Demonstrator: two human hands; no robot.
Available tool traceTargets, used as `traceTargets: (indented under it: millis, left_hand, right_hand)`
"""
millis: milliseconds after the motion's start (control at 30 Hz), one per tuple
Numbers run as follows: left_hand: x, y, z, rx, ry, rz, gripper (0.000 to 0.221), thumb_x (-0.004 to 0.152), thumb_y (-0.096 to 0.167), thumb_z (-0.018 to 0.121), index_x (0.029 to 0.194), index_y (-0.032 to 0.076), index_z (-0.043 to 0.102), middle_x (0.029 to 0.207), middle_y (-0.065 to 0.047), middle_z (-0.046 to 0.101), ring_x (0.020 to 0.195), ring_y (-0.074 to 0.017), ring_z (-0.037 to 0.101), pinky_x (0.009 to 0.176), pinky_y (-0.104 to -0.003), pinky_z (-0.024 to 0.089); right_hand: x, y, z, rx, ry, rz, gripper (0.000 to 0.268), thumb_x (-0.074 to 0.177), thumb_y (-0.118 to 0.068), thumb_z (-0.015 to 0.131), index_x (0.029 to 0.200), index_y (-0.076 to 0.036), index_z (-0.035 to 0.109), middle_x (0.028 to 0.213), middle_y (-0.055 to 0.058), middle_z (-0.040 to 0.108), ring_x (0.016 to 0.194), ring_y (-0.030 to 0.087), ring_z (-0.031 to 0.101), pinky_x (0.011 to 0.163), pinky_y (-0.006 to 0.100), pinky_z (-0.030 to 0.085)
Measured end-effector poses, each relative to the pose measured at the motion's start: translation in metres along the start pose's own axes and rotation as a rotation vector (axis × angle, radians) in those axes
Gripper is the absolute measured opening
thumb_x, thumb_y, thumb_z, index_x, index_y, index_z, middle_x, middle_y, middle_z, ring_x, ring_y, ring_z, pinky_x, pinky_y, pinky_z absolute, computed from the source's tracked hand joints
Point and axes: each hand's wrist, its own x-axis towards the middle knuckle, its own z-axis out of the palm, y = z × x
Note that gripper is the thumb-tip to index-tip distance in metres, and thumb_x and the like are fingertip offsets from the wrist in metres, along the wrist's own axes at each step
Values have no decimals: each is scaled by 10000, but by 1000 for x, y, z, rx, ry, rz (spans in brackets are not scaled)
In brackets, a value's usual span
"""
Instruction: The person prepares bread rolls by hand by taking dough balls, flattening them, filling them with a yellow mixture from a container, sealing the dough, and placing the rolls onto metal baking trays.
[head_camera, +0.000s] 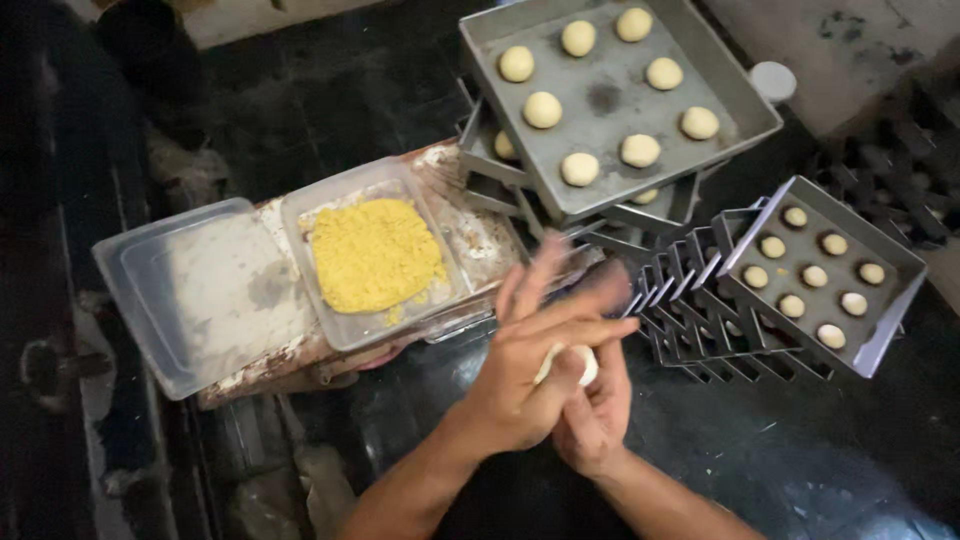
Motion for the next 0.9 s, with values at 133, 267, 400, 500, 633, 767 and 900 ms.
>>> traceTargets:
  millis: [133,267,400,500,633,767,900]
  left_hand:
    - [22,14,27,225,-58,136,381,999,353,581,1222,94,750,1419,-82,651,1511,-360,412,1249,-627,183]
    - [43,23,79,391,-45,188,384,1002,387,642,1284,147,744,1503,-56,641,1521,-305,440,1272,-572,167]
    - [68,20,126,55,-9,183,701,815,356,739,1268,-163,611,1220,-165,687,1268,-449,451,1106,-576,312]
    - [83,6,173,-232,-6,8,228,926,266,849,1083,125,763,1021,-42,702,989,-196,693,890,-350,578]
    - [96,-11,223,-169,-135,84,230,876,203,911,1065,132,802,1050,-29,714,960,-174,705,822,-319,587]
    - [125,-23,254,-63,-161,172,331,747,265,930,1020,183,760,1389,-168,470,1373,-345,370,1117,-526,377]
    - [149,-38,286,-491,-299,-199,738,842,298,844,1451,162,448,1738,-184,79,1639,-325,53,1304,-525,202]
  right_hand:
    - [10,-35,-28,203,67,82,755,1041,-556,504,1471,62,438,1343,220,599,1215,322,618,1008,452,503]
    - [18,-75,-28,339,310,106,698,1014,-499,356,1437,53,414,1397,199,566,1317,296,571,1127,423,442]
    - [41,-116,-68,-59,323,-366,465,1117,-317,360,1378,40,502,1364,262,588,1316,380,586,1176,490,471]
    - [61,-127,-113,-93,411,-579,311,1163,-230,384,1254,24,538,1315,237,594,1338,372,581,1187,504,497]
    - [63,-143,-178,107,413,-352,286,1131,-214,422,1188,38,543,1236,224,602,1283,380,610,1118,524,517]
    - [60,-144,-236,240,307,-199,274,1139,-204,509,1107,63,560,1152,224,606,1147,364,640,1070,536,539]
    - [62,-140,-270,271,312,-211,325,1128,-266,541,1174,52,590,1108,203,628,1025,300,641,940,449,539]
